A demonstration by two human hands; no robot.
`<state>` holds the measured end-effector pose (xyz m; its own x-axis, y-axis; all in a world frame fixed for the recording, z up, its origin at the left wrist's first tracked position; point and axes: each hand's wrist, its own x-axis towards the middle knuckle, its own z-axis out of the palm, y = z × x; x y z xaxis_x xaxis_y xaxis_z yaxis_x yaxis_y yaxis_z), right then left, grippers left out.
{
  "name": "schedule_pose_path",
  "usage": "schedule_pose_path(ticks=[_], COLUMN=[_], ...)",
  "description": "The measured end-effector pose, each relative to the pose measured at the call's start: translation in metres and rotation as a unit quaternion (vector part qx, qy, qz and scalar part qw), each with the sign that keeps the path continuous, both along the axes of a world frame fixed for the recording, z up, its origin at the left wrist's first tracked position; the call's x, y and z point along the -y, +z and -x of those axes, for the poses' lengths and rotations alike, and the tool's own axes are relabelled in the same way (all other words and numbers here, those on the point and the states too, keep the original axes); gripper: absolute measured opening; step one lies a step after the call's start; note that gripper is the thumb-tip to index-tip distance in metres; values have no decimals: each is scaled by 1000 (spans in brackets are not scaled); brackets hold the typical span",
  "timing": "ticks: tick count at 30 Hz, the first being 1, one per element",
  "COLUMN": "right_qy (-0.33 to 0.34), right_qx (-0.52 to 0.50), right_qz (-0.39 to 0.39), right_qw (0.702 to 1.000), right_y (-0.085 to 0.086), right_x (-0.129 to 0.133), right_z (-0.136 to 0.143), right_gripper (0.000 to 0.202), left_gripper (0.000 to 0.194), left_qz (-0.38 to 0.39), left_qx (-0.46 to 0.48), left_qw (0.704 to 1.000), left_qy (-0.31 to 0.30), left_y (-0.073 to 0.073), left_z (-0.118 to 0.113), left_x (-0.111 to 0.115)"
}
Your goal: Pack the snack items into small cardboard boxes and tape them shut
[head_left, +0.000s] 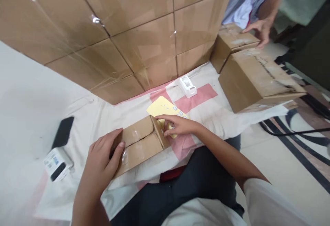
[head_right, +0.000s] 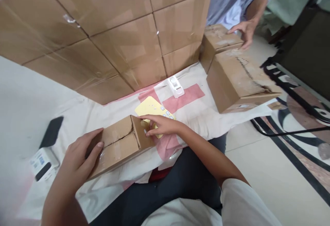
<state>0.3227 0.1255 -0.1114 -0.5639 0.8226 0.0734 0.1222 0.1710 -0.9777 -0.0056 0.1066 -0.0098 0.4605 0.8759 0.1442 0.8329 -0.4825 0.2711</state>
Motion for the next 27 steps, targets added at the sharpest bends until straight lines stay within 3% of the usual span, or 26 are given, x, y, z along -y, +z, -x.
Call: schedule_pose_path(ticks=[6,11,18,22,27], right_qy=[1,10,38,-26,-130], right_qx=[-18,-14,25,138,167], right_qz=[31,-15,-92,-151,-130], right_qw=[999,1000,995,979,969], right_y=[-5,-3,13,22,24], right_x=[-3,8,44,67,85], right_z=[2,5,8,25,47], right_gripper=[72,70,102,143,140], left_gripper=[46,46,44,45,45], left_qz=[-18,-13,-5,0,4], left_qx=[23,35,63,63,108], left_qw=[999,999,996,996,992], left_qy=[-32,-34,-62,-69,-60], left_y=[-13,-21,-21,-23,-24], left_z=[16,24,31,32,42], left_x=[-12,-21,-20,-21,-29])
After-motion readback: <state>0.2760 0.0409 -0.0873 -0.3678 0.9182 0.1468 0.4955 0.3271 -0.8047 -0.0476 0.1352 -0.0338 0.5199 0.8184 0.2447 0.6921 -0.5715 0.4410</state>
